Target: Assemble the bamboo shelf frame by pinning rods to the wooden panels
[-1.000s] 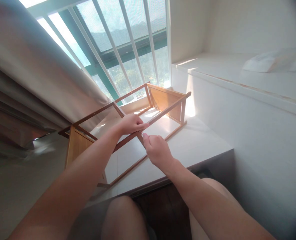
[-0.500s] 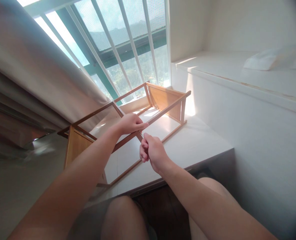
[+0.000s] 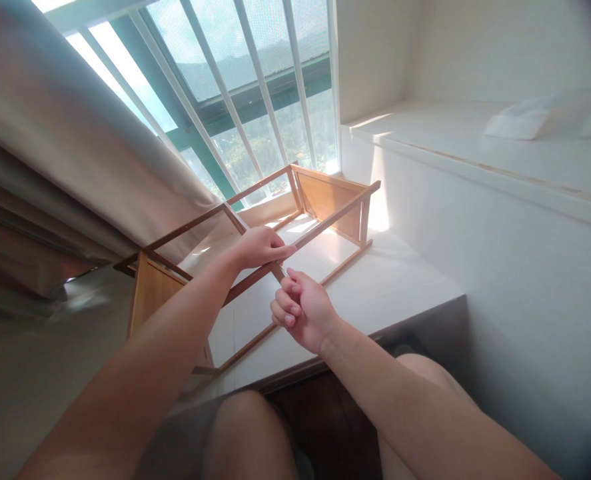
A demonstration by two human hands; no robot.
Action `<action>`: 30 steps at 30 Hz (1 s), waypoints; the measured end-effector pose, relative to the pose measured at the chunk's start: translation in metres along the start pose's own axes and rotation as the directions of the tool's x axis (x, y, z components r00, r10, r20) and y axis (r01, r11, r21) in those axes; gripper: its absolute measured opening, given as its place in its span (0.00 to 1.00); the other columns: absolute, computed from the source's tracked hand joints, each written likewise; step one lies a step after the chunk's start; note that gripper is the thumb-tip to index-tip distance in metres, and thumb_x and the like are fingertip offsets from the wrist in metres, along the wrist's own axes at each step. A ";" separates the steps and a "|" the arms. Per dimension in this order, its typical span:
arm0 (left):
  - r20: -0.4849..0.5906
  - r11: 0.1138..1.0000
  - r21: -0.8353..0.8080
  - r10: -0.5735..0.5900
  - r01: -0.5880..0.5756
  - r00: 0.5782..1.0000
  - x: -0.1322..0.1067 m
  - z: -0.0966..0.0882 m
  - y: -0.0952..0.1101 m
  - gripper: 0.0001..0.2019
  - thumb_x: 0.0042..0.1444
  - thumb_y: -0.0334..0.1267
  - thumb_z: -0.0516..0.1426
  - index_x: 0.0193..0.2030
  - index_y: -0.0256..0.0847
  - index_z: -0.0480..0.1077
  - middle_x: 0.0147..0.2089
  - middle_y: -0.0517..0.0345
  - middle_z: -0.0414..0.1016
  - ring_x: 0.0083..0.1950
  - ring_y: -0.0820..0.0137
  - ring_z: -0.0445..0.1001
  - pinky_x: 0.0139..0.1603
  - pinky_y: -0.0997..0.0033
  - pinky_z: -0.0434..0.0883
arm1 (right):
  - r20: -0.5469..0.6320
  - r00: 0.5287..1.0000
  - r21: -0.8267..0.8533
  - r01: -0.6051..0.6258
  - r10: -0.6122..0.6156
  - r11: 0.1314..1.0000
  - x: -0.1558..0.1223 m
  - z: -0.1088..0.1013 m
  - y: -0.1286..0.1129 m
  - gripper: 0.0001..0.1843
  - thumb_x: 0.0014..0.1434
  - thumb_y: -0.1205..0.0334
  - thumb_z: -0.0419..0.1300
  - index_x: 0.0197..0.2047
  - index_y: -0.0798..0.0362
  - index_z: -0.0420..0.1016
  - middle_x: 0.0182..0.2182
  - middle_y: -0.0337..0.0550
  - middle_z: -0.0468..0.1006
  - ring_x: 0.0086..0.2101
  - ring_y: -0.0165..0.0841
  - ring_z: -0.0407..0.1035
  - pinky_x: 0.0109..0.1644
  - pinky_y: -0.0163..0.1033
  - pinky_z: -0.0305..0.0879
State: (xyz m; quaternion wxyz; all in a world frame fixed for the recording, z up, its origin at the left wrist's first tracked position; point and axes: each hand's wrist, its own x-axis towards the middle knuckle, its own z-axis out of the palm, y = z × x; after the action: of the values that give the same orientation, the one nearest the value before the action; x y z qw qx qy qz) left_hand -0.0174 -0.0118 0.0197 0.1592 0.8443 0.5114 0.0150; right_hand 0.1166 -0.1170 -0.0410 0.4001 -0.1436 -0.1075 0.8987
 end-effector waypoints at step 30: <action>0.012 1.000 -0.008 -0.025 0.025 1.000 -0.001 -0.002 0.006 0.26 0.58 0.55 0.54 0.19 0.36 0.74 0.14 0.62 0.62 0.20 0.78 0.55 0.23 0.71 0.48 | 0.127 0.884 -0.988 0.074 -0.451 -0.132 0.000 -0.017 -0.021 0.25 0.70 0.53 0.43 0.21 0.51 0.56 0.18 0.36 0.57 0.24 0.29 0.53 0.30 0.39 0.43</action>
State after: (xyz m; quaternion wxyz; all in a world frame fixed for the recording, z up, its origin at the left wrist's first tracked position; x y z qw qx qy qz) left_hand -0.0135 -0.0145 0.0232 0.1658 0.8373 0.5208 0.0101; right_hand 0.1367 -0.1021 -0.0501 0.3510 -0.4774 -0.6976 0.4027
